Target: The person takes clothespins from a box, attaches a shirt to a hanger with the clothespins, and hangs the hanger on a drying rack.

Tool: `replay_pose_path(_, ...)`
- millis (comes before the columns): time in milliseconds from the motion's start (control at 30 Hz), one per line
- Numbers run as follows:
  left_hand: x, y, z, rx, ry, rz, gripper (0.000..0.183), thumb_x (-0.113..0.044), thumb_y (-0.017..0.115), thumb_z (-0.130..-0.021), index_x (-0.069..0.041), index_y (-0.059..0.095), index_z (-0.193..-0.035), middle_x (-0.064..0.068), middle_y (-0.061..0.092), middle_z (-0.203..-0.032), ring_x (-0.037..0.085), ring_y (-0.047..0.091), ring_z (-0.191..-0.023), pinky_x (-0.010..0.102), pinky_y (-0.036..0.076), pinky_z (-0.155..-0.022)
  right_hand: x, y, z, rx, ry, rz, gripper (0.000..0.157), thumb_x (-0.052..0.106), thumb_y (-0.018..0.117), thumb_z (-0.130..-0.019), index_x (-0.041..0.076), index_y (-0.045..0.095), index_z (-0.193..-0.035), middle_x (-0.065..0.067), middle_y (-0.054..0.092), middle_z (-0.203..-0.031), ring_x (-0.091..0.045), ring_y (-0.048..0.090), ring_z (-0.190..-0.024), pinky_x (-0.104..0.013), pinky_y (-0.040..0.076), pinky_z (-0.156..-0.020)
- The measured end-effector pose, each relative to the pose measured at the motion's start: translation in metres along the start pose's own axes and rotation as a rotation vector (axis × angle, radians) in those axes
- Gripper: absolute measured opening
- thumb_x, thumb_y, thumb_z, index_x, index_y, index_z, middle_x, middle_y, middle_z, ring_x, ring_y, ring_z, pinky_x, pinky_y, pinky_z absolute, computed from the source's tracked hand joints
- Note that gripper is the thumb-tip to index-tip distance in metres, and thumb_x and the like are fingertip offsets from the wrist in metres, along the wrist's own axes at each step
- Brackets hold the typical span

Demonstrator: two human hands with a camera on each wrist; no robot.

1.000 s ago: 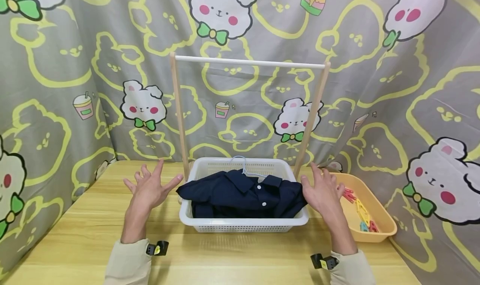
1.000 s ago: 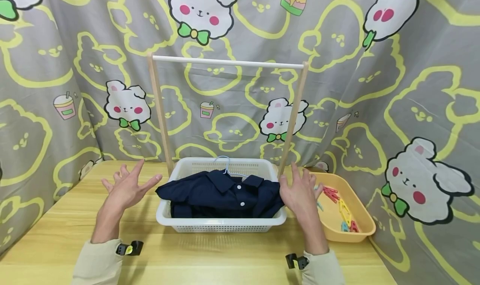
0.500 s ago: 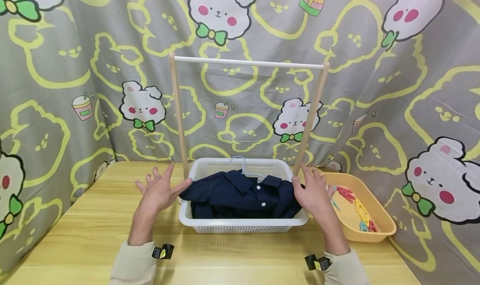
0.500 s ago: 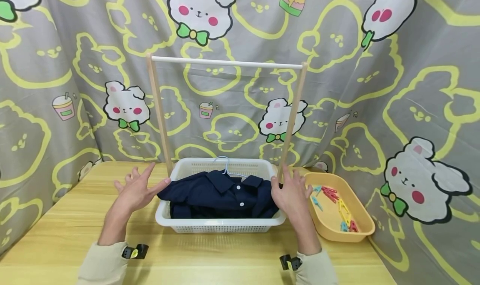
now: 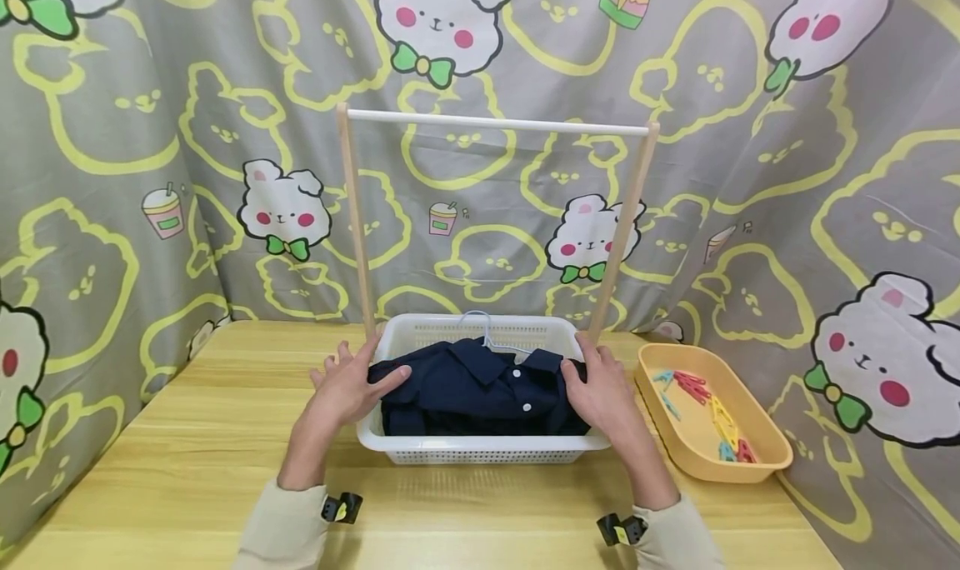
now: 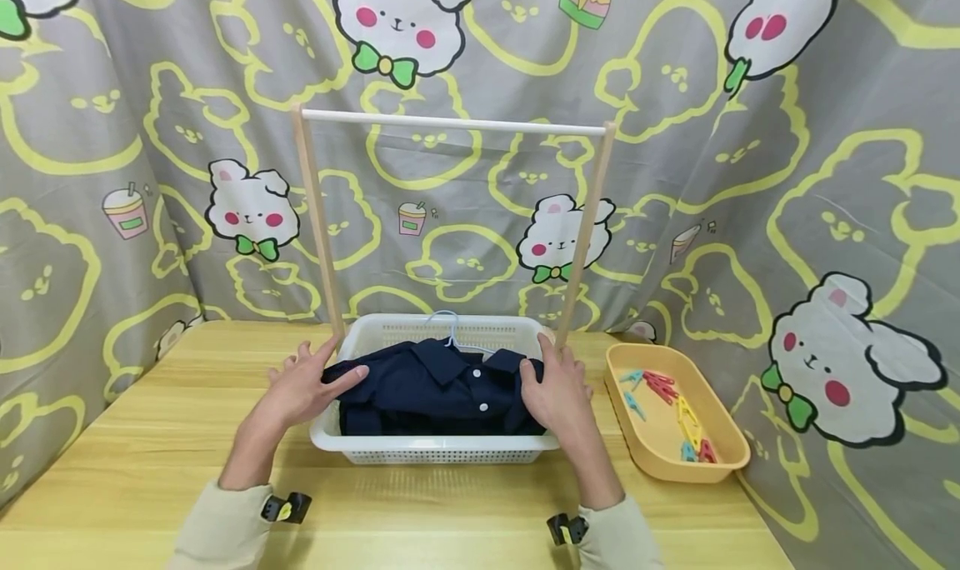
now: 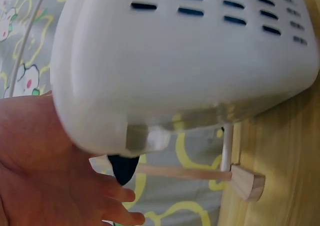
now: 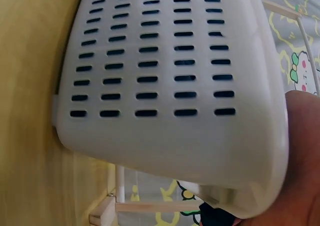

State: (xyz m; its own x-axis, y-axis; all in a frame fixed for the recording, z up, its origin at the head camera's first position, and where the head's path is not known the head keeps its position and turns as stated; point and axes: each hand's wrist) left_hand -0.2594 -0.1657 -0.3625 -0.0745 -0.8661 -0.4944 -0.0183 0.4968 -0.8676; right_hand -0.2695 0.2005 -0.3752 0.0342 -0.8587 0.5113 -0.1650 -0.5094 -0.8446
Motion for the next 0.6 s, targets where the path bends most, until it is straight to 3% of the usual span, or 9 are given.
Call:
replay_pose_path(300, -0.008, 0.013, -0.002, 0.024, 0.022, 0.003, 0.082, -0.060, 0.054, -0.097, -0.013, 0.030, -0.160, 0.045, 0.022, -0.154, 0.068, 0.028, -0.135, 0.078, 0.022, -0.107, 0.003, 0.006, 0.000, 0.024, 0.009, 0.014, 0.061, 0.042, 0.040, -0.105, 0.020, 0.028, -0.160, -0.024, 0.037, -0.154, -0.051, 0.037, -0.138, -0.073, 0.033, -0.101)
replay_pose_path(600, -0.011, 0.020, -0.002, 0.026, 0.056, 0.001, 0.068, -0.051, 0.055, -0.100, -0.007, 0.047, -0.150, 0.042, 0.039, -0.148, 0.066, 0.033, -0.134, 0.072, 0.032, -0.106, 0.002, 0.009, 0.002, 0.025, 0.015, 0.022, 0.057, 0.041, 0.043, -0.105, 0.016, 0.037, -0.156, -0.024, 0.040, -0.154, -0.052, 0.037, -0.139, -0.074, 0.031, -0.103)
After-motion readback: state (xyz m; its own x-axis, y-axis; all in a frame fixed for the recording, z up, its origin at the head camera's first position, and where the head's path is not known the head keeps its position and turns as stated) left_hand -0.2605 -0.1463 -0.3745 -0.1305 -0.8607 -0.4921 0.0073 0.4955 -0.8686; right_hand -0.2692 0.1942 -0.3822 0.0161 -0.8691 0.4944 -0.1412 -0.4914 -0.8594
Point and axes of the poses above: each hand's wrist, its own z-axis away from the middle knuckle, its own y-axis out of the palm, x = y × z
